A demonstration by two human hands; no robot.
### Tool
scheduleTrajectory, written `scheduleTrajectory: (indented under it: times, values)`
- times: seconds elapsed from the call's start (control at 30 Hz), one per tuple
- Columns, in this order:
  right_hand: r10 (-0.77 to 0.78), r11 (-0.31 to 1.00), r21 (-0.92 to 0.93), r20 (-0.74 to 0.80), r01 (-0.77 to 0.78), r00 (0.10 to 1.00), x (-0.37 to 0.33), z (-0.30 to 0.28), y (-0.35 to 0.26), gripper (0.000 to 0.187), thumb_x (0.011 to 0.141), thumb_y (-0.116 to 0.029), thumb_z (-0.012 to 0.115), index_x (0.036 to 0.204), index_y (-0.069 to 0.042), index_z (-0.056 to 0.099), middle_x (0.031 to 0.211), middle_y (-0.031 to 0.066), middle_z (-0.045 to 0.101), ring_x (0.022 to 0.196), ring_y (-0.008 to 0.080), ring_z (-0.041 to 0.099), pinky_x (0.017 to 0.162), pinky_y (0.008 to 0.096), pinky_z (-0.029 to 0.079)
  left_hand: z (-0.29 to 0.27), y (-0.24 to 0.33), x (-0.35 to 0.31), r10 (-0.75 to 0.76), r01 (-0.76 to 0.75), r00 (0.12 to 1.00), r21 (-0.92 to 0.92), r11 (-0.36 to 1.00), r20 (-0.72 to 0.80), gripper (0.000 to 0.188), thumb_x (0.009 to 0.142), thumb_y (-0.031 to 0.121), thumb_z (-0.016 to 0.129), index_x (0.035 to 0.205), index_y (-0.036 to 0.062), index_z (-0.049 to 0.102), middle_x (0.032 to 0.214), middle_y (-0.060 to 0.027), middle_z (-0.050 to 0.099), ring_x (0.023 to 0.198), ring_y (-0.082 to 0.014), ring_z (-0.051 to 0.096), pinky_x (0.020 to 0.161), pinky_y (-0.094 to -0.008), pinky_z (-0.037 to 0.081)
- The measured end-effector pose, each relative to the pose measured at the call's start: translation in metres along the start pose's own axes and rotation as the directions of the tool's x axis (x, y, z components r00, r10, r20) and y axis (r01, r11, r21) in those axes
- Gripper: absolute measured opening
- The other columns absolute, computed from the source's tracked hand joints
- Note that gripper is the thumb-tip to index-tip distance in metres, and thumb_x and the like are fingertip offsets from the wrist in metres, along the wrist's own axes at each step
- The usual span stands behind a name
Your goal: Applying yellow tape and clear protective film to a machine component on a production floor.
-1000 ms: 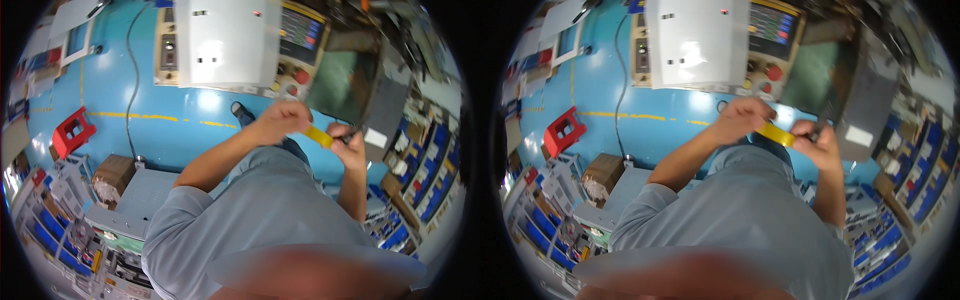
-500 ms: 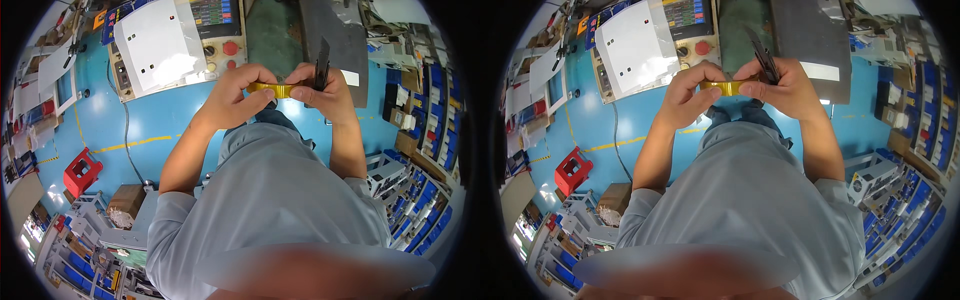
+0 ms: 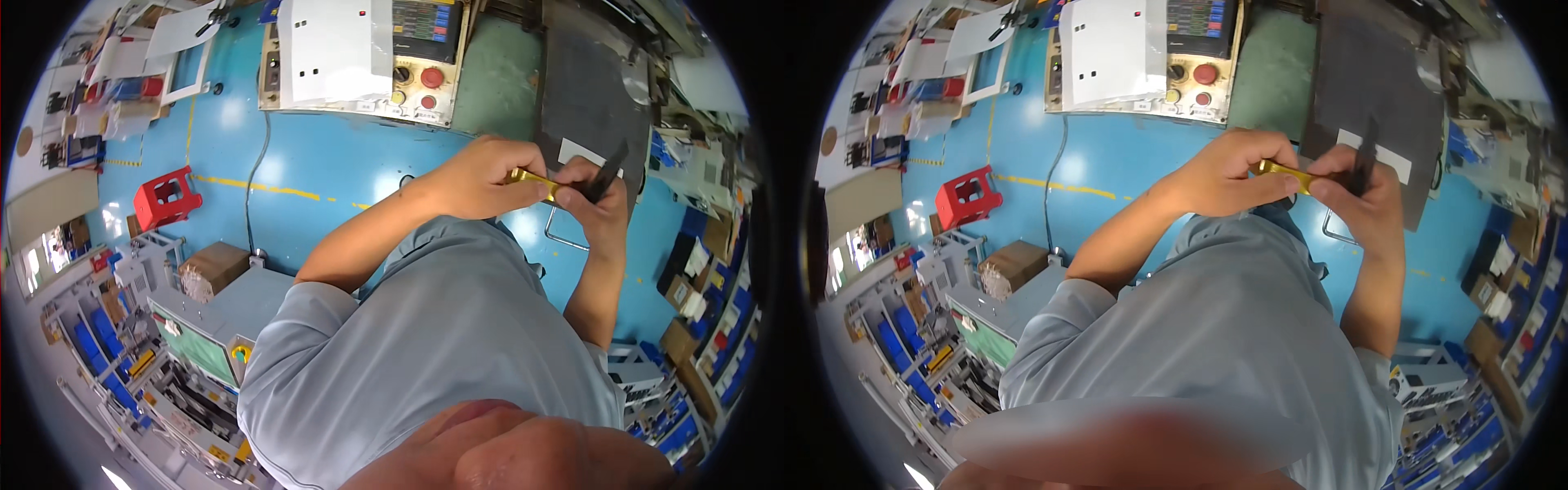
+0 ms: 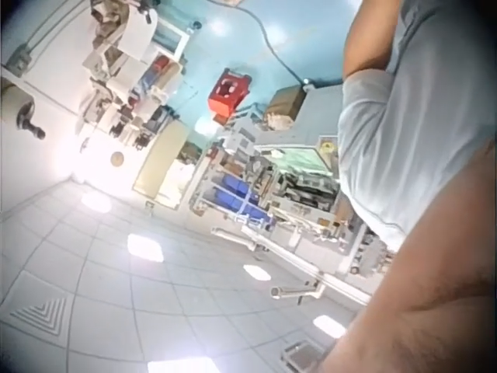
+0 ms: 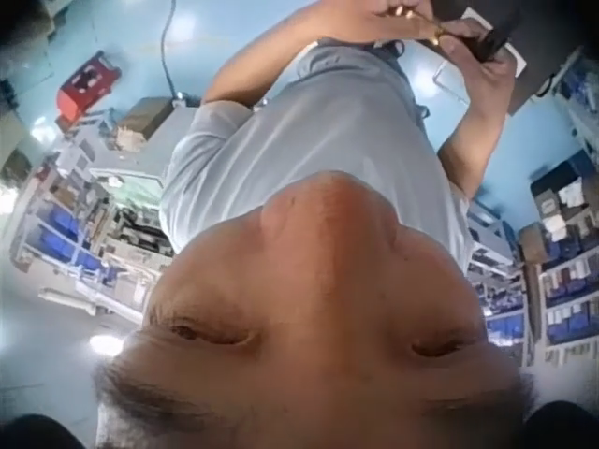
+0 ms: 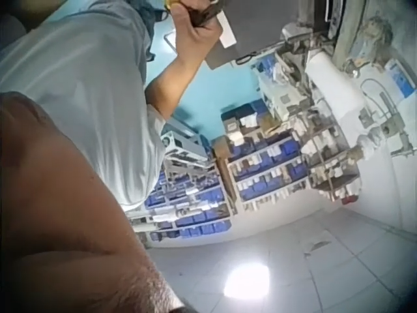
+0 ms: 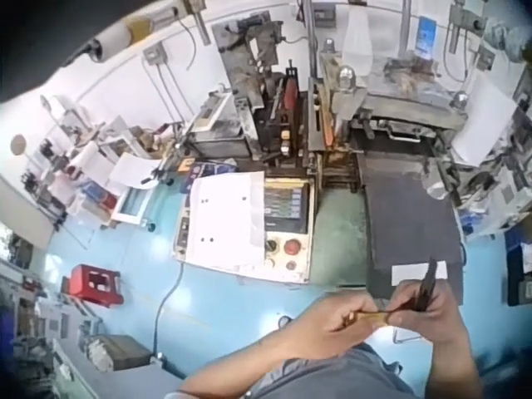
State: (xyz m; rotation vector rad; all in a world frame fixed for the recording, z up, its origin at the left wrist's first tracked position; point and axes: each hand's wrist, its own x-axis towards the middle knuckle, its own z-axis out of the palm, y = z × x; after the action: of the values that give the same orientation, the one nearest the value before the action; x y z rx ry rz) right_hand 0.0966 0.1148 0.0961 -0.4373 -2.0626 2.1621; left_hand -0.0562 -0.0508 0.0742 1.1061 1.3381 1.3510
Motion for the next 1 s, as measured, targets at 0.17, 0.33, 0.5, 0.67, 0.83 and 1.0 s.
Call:
scheduleTrajectory:
  times: [0.17,0.33,0.5,0.67,0.83,1.0]
  values:
    - [-0.111,0.975,0.191,-0.011,0.111,0.994,-0.018,-0.017,0.017,0.018,0.079,-0.011,0.073,0.087,0.003,0.064,0.083,0.0060,0.057,0.074,0.0114,0.052,0.063,0.0232,0.040,0.016,-0.012,-0.001,0.090,-0.096,0.995,-0.332,0.938,-0.033,0.009,0.087,0.010,0.062,0.090,0.0022,0.060,0.082,-0.0002,0.059,0.076,-0.0096,0.056,0.067,-0.0254,0.044]
    - [-0.188,0.972,0.150,0.040,0.180,0.981,-0.028,-0.024,0.019,0.026,0.079,-0.019,0.074,0.086,0.003,0.063,0.080,0.0062,0.057,0.072,0.0133,0.051,0.062,0.0249,0.038,0.027,-0.019,0.002,0.179,-0.183,0.982,-0.513,0.838,-0.059,0.011,0.086,0.011,0.061,0.091,0.0018,0.060,0.082,-0.0008,0.060,0.074,-0.0106,0.056,0.066,-0.0269,0.044]
    - [-0.005,1.000,-0.031,-0.012,0.004,1.000,-0.032,-0.015,0.000,0.013,0.081,-0.003,0.071,0.090,0.004,0.064,0.082,0.0048,0.062,0.076,0.0103,0.056,0.068,0.0234,0.045,0.035,0.004,0.009,0.083,-0.087,0.996,0.180,0.980,0.029,0.011,0.085,0.012,0.062,0.090,0.0016,0.061,0.079,-0.0043,0.062,0.069,-0.0129,0.056,0.062,-0.0276,0.044]
    - [-0.097,0.992,0.082,0.055,0.092,0.994,-0.027,-0.022,0.003,0.018,0.084,-0.010,0.070,0.096,0.003,0.065,0.089,0.0052,0.065,0.078,0.0104,0.058,0.070,0.0238,0.047,0.029,-0.005,0.003,0.087,-0.135,0.985,-0.361,0.923,-0.148,0.011,0.087,0.012,0.059,0.088,0.0011,0.060,0.081,-0.0019,0.058,0.074,-0.0086,0.051,0.067,-0.0272,0.043]
    - [-0.155,0.973,0.178,0.048,0.144,0.987,-0.030,-0.021,0.004,0.020,0.084,-0.011,0.071,0.094,0.004,0.066,0.087,0.0059,0.063,0.077,0.0103,0.057,0.068,0.0235,0.046,0.018,-0.014,0.010,0.237,-0.236,0.970,-0.455,0.858,-0.056,0.014,0.085,0.012,0.051,0.088,0.0002,0.058,0.085,-0.0046,0.056,0.081,-0.0125,0.049,0.079,-0.0266,0.041]
    - [-0.200,0.962,0.195,0.019,0.192,0.980,-0.033,-0.022,-0.003,0.018,0.083,-0.009,0.072,0.092,0.005,0.066,0.086,0.0069,0.062,0.075,0.0117,0.057,0.066,0.0235,0.046,0.018,-0.007,0.014,0.295,-0.266,0.955,-0.424,0.866,0.003,0.018,0.080,0.013,0.048,0.088,-0.0004,0.058,0.086,-0.0072,0.056,0.082,-0.0162,0.050,0.077,-0.0292,0.041]
